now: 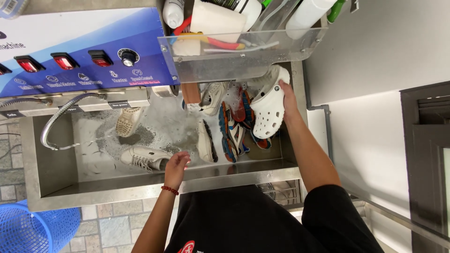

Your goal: The recorder is washing white clogs and other shoes in a specialized shoe washing machine sink.

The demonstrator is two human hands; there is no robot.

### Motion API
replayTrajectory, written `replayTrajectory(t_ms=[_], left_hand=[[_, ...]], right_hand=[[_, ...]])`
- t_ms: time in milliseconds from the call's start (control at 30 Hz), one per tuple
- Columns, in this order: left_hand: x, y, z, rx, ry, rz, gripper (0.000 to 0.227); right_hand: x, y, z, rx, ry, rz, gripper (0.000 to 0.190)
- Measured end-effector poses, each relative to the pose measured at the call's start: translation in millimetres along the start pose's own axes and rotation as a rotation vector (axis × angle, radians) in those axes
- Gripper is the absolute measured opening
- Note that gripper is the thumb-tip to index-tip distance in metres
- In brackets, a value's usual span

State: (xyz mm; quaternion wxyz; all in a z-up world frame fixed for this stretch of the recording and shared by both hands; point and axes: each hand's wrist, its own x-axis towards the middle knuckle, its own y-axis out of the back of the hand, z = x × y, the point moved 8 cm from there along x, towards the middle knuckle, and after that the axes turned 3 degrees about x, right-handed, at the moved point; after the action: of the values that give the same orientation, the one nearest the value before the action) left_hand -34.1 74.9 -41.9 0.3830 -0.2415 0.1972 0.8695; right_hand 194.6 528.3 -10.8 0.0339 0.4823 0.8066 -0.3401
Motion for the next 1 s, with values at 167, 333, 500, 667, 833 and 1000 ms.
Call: replayTrajectory(t_ms=[167,333,500,667,833,1000], left_hand=[[-7.8,4.2,2.0,0.042,0.049,0.002,0.029],[-3.1,9.8,4.1,-0.016,-0.006,0.027,0.029],[-14.8,12.4,-10.0,-0.031,0.066,0.016,0.029],[-16.6,-1.1,-3.0,0.007,0.032,0.001,0.028],[-11.3,-8.5,2.9,-0.019,-0.009,-0.023,0.027],[-16.6,-1.9,-1.1,0.003,0.02,-0.003,0.029]], right_hand=[[17.5,-1.9,-6.6,0.007,0.041,0.047,0.043],[-12.9,-48.9,-38.7,-0.06,0.043,0.059,0.056],[0.3,-46.7,-56.3,-0.374,0.112,0.085,0.076],[-3.7,-36.2,-64.1,-0.643,0.25,-0.05,0.075],[16.6,-50.4,-73.2,-0.578,0.268,-0.058,0.073],[32.5,-46.0,-79.1,-0.676,0.258,-0.011,0.04]])
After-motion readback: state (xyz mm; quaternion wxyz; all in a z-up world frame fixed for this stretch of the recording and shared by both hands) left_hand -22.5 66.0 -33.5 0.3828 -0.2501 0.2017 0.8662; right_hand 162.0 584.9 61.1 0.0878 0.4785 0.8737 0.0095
